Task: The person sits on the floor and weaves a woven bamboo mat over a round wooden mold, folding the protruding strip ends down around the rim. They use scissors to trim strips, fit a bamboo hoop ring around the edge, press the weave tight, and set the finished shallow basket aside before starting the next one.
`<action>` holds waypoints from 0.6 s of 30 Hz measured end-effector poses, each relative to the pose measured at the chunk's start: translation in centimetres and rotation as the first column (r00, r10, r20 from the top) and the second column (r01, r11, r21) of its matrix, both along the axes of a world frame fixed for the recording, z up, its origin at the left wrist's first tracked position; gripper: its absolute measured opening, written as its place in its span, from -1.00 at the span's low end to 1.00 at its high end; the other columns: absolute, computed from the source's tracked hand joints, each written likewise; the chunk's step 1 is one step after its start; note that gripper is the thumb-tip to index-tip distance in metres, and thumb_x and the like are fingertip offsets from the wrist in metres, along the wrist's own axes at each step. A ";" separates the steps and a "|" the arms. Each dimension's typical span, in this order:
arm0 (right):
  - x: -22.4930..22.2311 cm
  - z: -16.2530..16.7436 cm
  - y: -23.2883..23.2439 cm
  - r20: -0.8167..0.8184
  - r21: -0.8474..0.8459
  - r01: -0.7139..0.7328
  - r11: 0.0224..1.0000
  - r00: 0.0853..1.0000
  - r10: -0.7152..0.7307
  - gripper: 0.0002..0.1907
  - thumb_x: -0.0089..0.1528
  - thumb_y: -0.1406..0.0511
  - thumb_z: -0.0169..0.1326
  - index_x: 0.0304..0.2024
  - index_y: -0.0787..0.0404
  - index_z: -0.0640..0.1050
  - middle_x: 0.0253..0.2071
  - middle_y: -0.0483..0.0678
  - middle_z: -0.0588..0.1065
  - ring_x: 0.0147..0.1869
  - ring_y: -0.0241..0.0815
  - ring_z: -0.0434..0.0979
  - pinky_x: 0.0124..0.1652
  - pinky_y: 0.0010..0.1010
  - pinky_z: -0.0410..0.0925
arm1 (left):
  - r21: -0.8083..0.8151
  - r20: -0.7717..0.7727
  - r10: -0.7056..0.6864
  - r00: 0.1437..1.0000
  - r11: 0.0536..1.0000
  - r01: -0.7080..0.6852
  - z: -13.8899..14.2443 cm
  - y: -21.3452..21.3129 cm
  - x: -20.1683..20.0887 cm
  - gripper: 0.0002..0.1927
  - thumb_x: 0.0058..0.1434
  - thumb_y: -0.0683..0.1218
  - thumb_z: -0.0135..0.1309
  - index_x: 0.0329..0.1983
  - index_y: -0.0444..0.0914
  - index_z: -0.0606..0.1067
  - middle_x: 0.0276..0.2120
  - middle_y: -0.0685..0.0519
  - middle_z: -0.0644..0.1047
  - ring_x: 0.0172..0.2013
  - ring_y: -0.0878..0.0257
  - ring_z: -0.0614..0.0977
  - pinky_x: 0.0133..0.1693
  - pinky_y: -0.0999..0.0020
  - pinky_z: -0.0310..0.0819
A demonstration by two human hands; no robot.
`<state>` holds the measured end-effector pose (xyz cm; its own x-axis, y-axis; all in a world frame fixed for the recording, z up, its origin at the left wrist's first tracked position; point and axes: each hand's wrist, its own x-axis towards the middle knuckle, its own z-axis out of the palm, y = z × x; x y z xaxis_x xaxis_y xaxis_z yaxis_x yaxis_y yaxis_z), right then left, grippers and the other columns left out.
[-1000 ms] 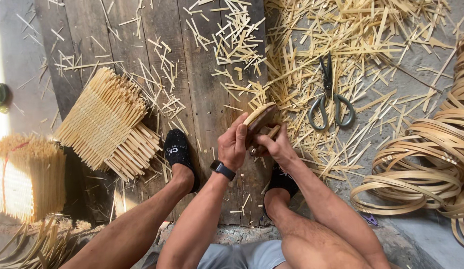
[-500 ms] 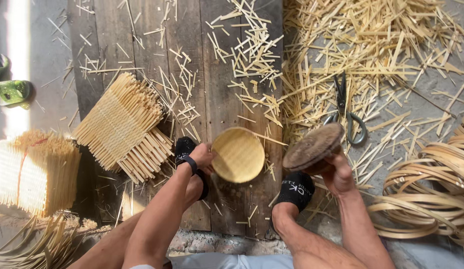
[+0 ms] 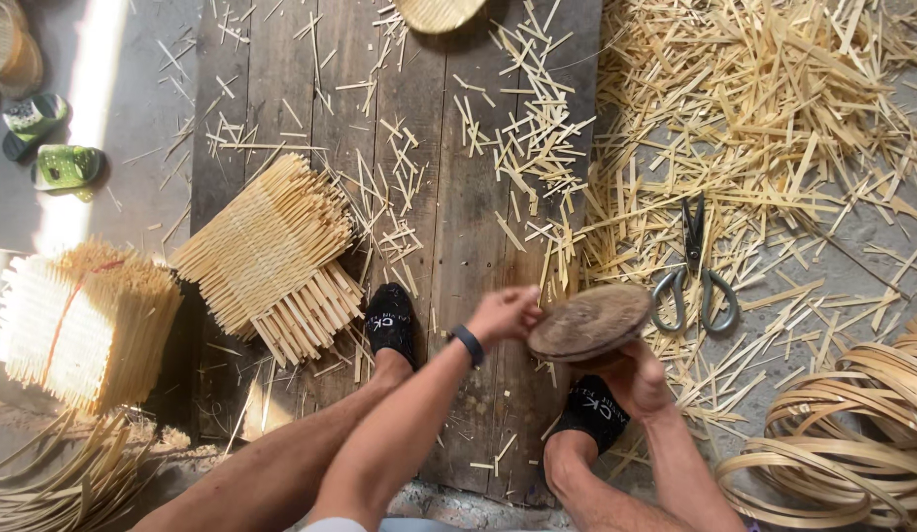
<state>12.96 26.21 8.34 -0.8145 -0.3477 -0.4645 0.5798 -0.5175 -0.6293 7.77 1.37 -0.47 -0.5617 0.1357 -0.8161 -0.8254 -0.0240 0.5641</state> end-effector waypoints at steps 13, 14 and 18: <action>-1.9 -5.6 -7.1 0.117 0.543 -0.135 0.829 0.989 0.085 -0.67 0.36 0.24 -0.03 0.04 0.38 0.46 -0.14 0.09 0.59 -0.27 -0.06 0.65 -0.37 -0.33 0.55 | -0.816 -0.539 -0.384 0.750 0.461 -0.350 3.0 -21.5 -2.3 -0.51 0.09 -0.29 0.19 0.11 -0.10 0.59 0.04 -0.07 0.59 0.01 0.02 0.61 0.01 0.19 0.55; -1.5 -6.1 -7.1 0.141 0.510 -0.148 0.847 0.986 0.088 -0.67 0.36 0.22 -0.04 0.01 0.38 0.47 -0.14 0.08 0.59 -0.24 -0.07 0.67 -0.37 -0.33 0.55 | -0.889 -0.457 -0.526 0.717 0.293 -0.352 4.0 -24.8 -3.1 -0.57 0.19 -0.21 0.24 0.14 -0.08 0.56 0.11 0.05 0.58 0.17 0.06 0.57 0.22 0.18 0.49; -0.1 -7.4 -7.0 0.213 0.518 -0.201 0.832 0.972 0.102 -0.58 0.42 0.14 -0.06 -0.11 0.45 0.51 -0.20 0.12 0.59 -0.23 -0.05 0.67 -0.40 -0.33 0.51 | -0.981 -0.170 -0.339 0.925 0.144 -0.128 6.6 -31.2 -2.5 -0.51 0.08 -0.03 0.34 0.12 -0.02 0.56 0.17 -0.08 0.41 0.19 0.02 0.39 0.20 0.11 0.35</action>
<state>12.86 19.23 0.94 -0.6639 -0.1185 -0.7383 0.7455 -0.0277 -0.6659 5.25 -29.78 6.16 -0.8284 -0.5489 -0.1111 -0.5593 0.8005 0.2153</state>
